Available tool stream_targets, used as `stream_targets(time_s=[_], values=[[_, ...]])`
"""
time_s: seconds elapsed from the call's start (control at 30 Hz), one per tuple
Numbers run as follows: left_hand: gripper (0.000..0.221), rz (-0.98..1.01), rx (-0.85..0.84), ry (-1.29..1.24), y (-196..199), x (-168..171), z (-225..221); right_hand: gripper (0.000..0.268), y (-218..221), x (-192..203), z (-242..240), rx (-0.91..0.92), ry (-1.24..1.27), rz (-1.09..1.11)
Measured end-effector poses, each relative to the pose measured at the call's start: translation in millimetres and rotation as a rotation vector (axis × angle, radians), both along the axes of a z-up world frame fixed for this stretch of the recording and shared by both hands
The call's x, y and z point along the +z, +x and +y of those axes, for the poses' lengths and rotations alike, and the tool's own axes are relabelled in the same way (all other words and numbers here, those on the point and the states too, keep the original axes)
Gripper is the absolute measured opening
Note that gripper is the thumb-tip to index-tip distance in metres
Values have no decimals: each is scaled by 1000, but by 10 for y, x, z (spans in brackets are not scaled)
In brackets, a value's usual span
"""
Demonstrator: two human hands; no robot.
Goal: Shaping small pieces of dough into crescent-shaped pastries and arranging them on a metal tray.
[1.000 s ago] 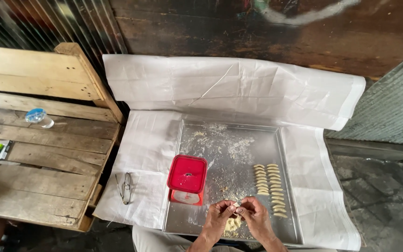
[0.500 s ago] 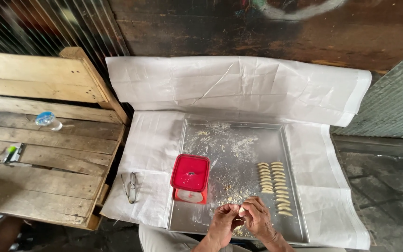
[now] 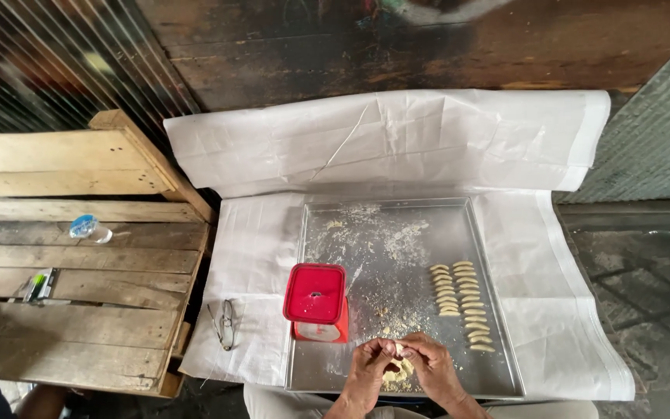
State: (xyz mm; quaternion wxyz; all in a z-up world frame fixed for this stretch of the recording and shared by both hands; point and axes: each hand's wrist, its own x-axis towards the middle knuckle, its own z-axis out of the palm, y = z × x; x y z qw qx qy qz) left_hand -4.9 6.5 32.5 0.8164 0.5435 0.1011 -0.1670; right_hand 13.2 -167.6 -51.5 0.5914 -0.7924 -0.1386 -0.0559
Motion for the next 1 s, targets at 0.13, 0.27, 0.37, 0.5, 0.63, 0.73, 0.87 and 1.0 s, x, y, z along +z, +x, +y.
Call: stream_targets(time_s=[0.13, 0.27, 0.37, 0.5, 0.63, 0.73, 0.87, 1.0], values=[[28, 93, -107, -217, 51, -189, 22, 35, -24, 157, -87, 80, 182, 185], [19, 107, -135, -344, 149, -330, -1, 25, 14, 263, 32, -94, 148, 183], [20, 85, -80, -307, 184, -314, -24, 26, -43, 371, 96, -169, 71, 273], [44, -128, -65, -396, 220, -231, -40, 38, -89, 367, 55, -42, 59, 277], [38, -84, -110, -460, 236, -382, -66, 40, -94, 674, 106, 13, 278, 344], [30, -138, -159, -456, 252, -284, -74, 38, -61, 487, 38, -24, 251, 317], [24, -140, -88, -279, 177, -128, -51, 36, -120, 474, 74, -69, 259, 382], [28, -174, -173, 129, 175, 7, 80, 37, -156, 656, 158, 83, 519, 600]])
